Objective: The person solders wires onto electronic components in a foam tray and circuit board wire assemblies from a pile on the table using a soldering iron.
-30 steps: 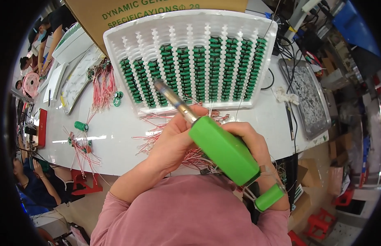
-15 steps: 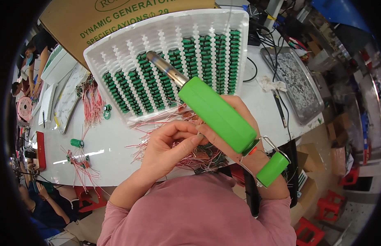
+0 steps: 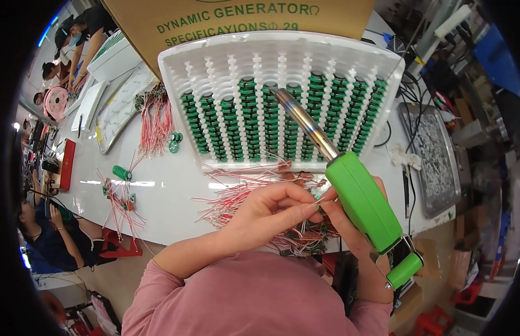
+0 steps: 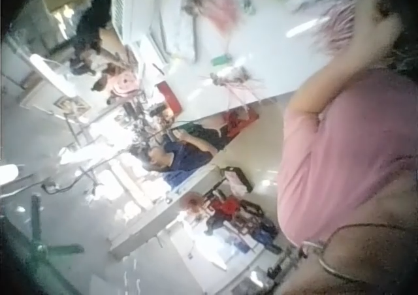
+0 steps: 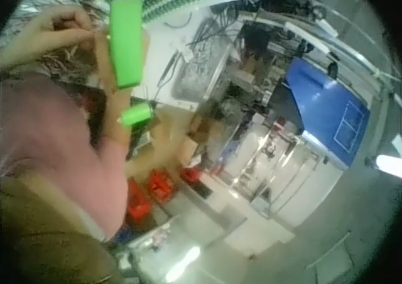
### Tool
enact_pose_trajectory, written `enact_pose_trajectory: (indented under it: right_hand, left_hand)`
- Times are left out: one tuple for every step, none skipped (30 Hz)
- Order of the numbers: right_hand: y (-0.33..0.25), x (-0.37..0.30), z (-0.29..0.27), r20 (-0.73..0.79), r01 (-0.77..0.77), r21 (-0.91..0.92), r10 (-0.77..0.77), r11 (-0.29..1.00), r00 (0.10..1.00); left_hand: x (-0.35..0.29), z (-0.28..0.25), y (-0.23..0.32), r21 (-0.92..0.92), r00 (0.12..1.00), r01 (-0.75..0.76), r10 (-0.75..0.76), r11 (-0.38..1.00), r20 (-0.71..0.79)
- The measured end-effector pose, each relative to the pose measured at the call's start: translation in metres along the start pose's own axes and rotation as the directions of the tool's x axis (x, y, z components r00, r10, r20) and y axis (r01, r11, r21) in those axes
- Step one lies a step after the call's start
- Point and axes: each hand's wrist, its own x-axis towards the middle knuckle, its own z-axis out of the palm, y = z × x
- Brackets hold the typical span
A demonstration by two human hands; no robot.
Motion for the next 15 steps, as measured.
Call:
enact_pose_trajectory:
  right_hand:
    - [0.000,0.001,0.001,-0.034,-0.022,0.045,0.023,0.999,0.999]
    - [-0.001,0.002,0.002,-0.028,-0.020,0.046,0.021,0.999,0.999]
    - [-0.001,0.004,0.002,-0.041,-0.040,0.076,0.044,0.996,0.998]
    - [-0.001,0.005,0.003,-0.052,-0.061,0.107,0.067,0.992,0.996]
    - [0.002,0.005,0.002,-0.047,-0.059,0.107,0.064,0.992,0.997]
    - [0.006,0.005,0.002,-0.032,-0.045,0.088,0.048,0.995,0.998]
    - [0.008,0.006,0.001,-0.017,-0.031,0.069,0.032,0.997,0.999]
    - [0.009,0.006,0.001,-0.010,-0.027,0.071,0.028,0.997,1.000]
    - [0.009,0.007,0.000,-0.013,-0.032,0.050,0.033,0.998,0.999]
    - [0.009,0.007,-0.001,-0.016,-0.038,0.030,0.038,0.999,0.999]
    - [0.007,0.007,-0.005,-0.013,-0.037,0.030,0.038,0.999,0.999]
    - [0.004,0.007,-0.010,-0.012,-0.101,-0.011,0.101,0.995,0.995]
    - [0.004,0.008,-0.015,-0.014,-0.164,-0.051,0.164,0.985,0.986]
    - [0.014,0.011,-0.018,-0.079,-0.099,-0.163,0.087,0.982,0.993]
    - [0.015,0.016,-0.019,-0.077,-0.098,-0.165,0.087,0.981,0.993]
  left_hand:
    - [0.001,-0.001,0.001,-0.001,1.000,-0.003,0.003,1.000,-0.006]
    - [0.002,-0.001,0.002,-0.030,0.999,0.031,-0.031,0.999,-0.009]
    - [0.003,-0.002,0.004,-0.058,0.998,0.064,-0.065,0.996,-0.013]
    - [0.004,0.000,0.004,-0.092,0.997,0.066,-0.070,0.994,-0.034]
    - [0.006,0.000,0.001,-0.070,0.998,0.063,-0.065,0.996,-0.018]
    - [0.007,-0.001,-0.002,-0.047,0.998,0.059,-0.059,0.997,-0.004]
    - [0.007,-0.002,-0.001,-0.079,0.997,0.083,-0.083,0.993,0.012]
    - [0.007,-0.004,0.000,-0.080,0.997,0.079,-0.078,0.994,0.005]
    - [0.008,-0.005,0.003,-0.092,0.996,0.088,-0.087,0.992,0.016]
    - [0.009,-0.007,0.004,-0.103,0.995,0.098,-0.096,0.990,0.027]
    - [0.009,-0.011,0.007,-0.091,0.995,0.091,-0.087,0.992,0.048]
    - [0.010,-0.016,0.009,-0.092,0.995,0.092,-0.088,0.992,0.050]
    - [0.011,-0.020,0.013,-0.073,0.998,0.058,-0.057,0.996,0.013]
    - [0.012,-0.024,0.018,-0.053,0.999,0.025,-0.026,0.998,-0.022]
    - [0.010,-0.029,0.032,-0.043,0.996,0.061,-0.063,0.997,-0.064]
